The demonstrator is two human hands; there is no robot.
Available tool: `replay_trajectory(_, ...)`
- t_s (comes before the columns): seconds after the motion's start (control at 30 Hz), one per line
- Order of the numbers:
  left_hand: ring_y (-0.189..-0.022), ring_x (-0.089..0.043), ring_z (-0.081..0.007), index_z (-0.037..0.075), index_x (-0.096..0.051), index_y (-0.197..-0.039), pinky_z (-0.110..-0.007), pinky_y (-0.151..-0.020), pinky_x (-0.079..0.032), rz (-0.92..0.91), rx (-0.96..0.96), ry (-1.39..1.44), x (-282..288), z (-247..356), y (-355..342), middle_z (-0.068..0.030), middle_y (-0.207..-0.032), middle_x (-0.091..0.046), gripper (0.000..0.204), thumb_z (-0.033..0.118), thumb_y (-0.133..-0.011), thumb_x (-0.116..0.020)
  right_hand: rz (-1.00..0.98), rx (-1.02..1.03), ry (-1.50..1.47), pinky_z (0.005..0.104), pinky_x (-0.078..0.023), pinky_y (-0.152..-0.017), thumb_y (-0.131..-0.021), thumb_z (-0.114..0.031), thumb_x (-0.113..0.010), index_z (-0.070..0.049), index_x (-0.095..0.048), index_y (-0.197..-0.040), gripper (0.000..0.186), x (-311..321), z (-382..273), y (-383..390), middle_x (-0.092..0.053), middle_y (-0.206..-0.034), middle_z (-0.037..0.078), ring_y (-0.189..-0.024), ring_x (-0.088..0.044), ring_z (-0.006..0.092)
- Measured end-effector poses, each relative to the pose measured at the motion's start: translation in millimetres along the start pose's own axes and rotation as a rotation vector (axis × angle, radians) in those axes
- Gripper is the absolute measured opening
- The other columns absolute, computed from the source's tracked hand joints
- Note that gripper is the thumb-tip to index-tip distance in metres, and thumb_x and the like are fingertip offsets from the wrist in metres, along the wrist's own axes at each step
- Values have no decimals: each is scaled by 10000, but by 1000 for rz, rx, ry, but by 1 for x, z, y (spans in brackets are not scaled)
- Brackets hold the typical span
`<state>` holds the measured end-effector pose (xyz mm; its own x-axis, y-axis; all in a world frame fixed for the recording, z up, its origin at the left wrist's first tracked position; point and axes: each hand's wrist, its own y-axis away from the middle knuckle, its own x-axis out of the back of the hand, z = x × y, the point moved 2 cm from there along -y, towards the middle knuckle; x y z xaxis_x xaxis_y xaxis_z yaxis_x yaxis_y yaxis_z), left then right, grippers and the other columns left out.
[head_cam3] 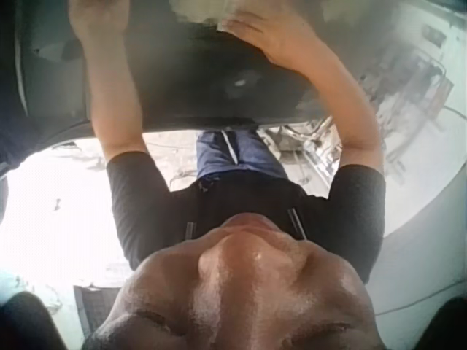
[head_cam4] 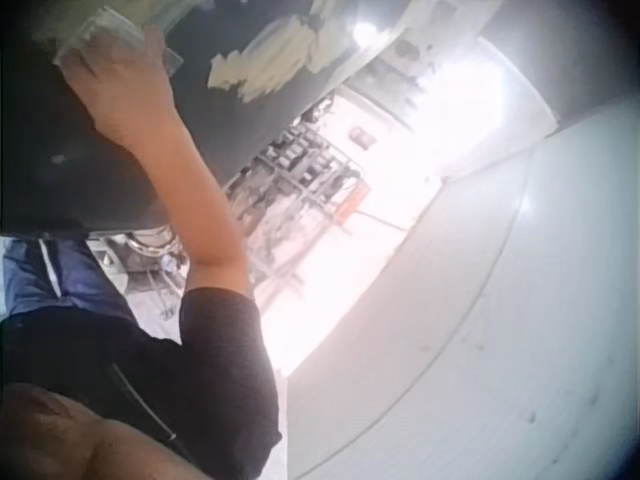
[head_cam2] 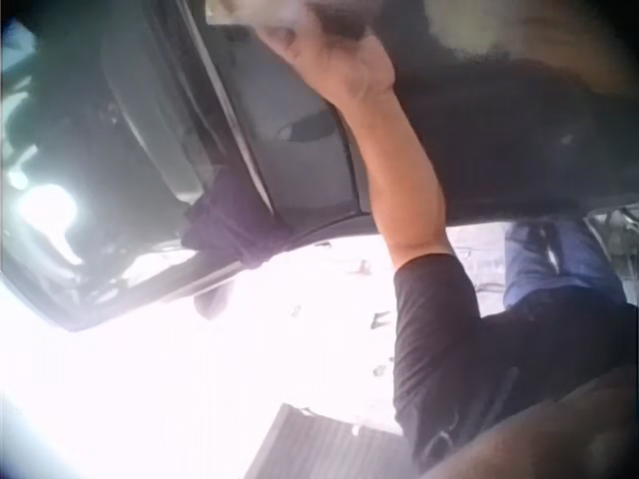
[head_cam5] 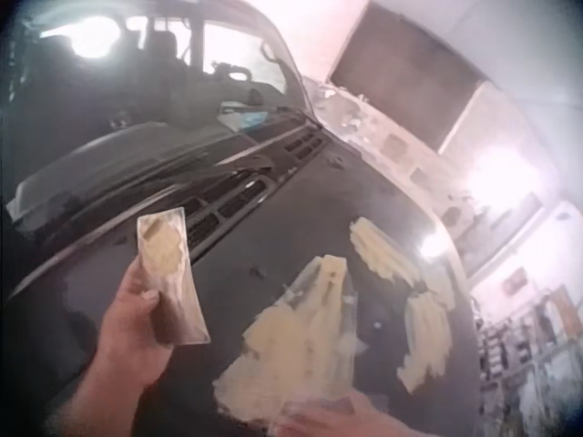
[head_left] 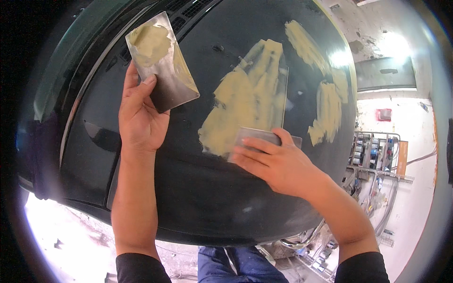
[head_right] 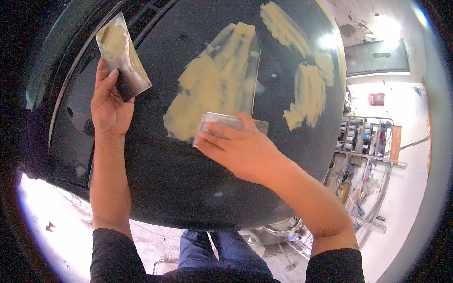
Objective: The person applies body filler to the hood of a dark-colored car using a putty knife and a metal mixing card. They spread the filler in several strokes across the hood surface, then briefly touch the area with their hand before continuing to apply more filler.
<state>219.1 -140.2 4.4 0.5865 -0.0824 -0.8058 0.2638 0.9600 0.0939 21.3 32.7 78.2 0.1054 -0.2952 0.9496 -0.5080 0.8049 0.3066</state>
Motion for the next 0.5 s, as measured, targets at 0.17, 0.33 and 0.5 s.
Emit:
replay_trajectory(0.17,-1171,-556,-206,68,-394,-1395,-394,-1024,-433,-6,-18,-58,4,-4,-2,-92,-1278,-564,508,37,-897,-488,-59,-73,-39,554,-330,-1000,-849,-127,-534,-189,-545,-1285,441,-13,5,45,-511,-1370,-50,-1312,-407,136)
replay_trajectory(0.33,-1198,-528,-219,80,-382,-1408,-403,-1034,-418,32,-49,-162,1,-5,-1,-100,-1307,-533,516,53,-902,-480,-7,-143,-61,542,-314,-1014,-804,-79,-599,-181,-569,-1269,477,-30,10,86,-530,-1353,-52,-1308,-408,139)
replay_trajectory(0.5,-1205,-520,-226,87,-387,-1404,-408,-1031,-421,66,-85,-239,-6,-4,4,-99,-1321,-519,505,49,-908,-473,-45,-302,-66,549,-327,-989,-823,-114,-562,-158,-519,-1313,494,-39,14,139,-514,-1368,-12,-1304,-414,164)
